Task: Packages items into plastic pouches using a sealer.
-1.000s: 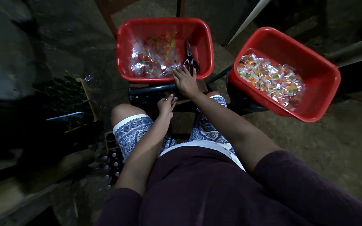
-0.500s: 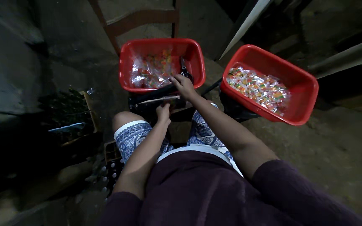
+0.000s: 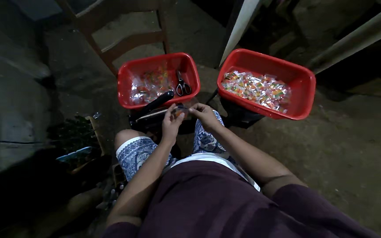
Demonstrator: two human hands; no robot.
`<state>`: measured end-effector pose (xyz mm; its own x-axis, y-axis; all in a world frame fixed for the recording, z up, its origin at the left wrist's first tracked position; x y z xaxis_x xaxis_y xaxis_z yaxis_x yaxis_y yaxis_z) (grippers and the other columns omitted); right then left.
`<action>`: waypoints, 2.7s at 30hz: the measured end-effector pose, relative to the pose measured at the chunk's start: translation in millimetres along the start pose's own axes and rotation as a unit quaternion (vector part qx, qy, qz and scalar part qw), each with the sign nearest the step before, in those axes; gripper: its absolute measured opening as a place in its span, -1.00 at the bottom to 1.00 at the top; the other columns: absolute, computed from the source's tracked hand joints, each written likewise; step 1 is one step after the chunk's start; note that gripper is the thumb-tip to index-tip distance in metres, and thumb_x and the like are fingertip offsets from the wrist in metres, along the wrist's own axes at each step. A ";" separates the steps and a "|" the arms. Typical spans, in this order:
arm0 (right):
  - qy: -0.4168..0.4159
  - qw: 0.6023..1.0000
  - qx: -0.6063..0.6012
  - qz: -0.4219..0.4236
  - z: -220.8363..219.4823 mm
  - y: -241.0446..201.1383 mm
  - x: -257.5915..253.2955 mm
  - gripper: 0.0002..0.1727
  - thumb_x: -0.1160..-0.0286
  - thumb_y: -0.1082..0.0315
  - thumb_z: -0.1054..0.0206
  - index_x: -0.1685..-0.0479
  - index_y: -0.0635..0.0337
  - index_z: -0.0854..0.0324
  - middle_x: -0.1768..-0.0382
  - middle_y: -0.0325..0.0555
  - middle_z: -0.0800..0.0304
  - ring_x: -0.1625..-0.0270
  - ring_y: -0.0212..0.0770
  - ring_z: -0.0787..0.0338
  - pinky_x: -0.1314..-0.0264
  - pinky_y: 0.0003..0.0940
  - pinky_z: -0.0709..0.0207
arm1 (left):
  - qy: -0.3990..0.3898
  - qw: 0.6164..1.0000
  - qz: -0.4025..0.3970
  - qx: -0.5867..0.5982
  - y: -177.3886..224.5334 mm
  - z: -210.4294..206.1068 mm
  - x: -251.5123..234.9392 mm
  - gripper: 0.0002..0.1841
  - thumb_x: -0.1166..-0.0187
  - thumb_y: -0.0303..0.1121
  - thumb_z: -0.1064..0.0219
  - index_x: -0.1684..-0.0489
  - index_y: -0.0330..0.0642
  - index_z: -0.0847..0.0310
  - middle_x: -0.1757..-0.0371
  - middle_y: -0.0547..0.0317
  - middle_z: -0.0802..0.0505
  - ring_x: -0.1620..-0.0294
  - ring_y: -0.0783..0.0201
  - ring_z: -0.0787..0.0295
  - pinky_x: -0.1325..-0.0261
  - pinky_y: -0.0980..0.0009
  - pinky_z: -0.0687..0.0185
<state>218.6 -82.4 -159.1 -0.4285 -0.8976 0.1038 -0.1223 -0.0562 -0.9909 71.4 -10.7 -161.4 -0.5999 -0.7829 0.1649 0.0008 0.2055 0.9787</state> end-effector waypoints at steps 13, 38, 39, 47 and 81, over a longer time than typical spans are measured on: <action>0.137 0.956 0.246 0.081 93.5 -14.6 -14.6 -0.71 -0.64 0.28 -0.37 -0.03 0.40 -0.71 0.08 0.07 -0.83 0.04 -0.18 -0.81 -0.17 -0.12 -0.70 | -0.001 0.999 -0.022 -0.035 17.0 4.3 -27.0 -0.47 -0.74 -0.41 -0.24 -0.69 -0.27 -0.29 -0.38 -0.07 -0.74 -0.22 0.20 -0.78 -0.29 0.22 -0.71; 0.003 0.912 0.410 -0.028 3.8 54.2 -238.6 -0.69 -0.62 0.35 -0.36 -0.17 0.41 -0.72 -0.19 0.32 -0.75 -0.28 0.22 -0.74 -0.42 0.19 -0.53 | 0.279 0.955 -0.086 0.060 9.2 151.7 -162.7 -0.73 -0.87 -0.35 -0.04 -0.21 -0.37 -0.55 0.04 0.14 -0.81 0.11 0.40 -0.81 -0.08 0.41 -0.77; 0.003 0.911 0.411 -0.036 -0.1 55.5 -251.3 -0.68 -0.62 0.35 -0.34 -0.19 0.40 -0.71 -0.19 0.32 -0.76 -0.28 0.23 -0.75 -0.42 0.22 -0.52 | 0.281 0.954 -0.079 0.071 9.5 153.5 -163.4 -0.72 -0.88 -0.34 -0.02 -0.20 -0.36 -0.55 0.05 0.16 -0.82 0.12 0.40 -0.82 -0.06 0.42 -0.77; 0.035 0.874 0.485 -0.003 -36.7 55.3 -343.2 -0.37 -0.63 0.46 -0.24 -0.75 0.03 -0.34 -0.41 0.27 -0.65 -0.31 0.26 -0.75 -0.35 0.20 -0.61 | 0.292 0.946 -0.045 0.136 14.9 157.1 -164.1 -0.58 -0.94 -0.22 0.17 0.05 -0.19 -0.64 0.54 0.39 -0.74 0.73 0.63 -0.42 0.66 0.74 -0.34; -0.034 0.993 0.030 0.110 -91.2 -108.3 -57.3 -0.48 -0.51 0.44 -0.36 -0.45 0.24 -0.32 -0.03 -0.14 -0.71 0.06 -0.35 -0.75 -0.04 -0.36 -0.69 | 0.176 0.925 -0.019 0.336 87.8 52.3 -27.7 -0.90 -0.75 -0.57 -0.14 -0.02 -0.25 -0.55 0.20 0.16 -0.80 0.28 0.34 -0.80 0.09 0.40 -0.81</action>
<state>174.7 15.0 -49.9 -0.3778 -0.9181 -0.1201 0.0217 0.1209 -0.9924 46.3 59.7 -86.4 -0.2910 -0.9158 0.2769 -0.5844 0.3993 0.7064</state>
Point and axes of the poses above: each hand's wrist, its own x-axis away from the middle knuckle, its own z-axis out of the back of the hand, y = z × x, the point moved 3 cm from there along -x, towards the middle knuckle
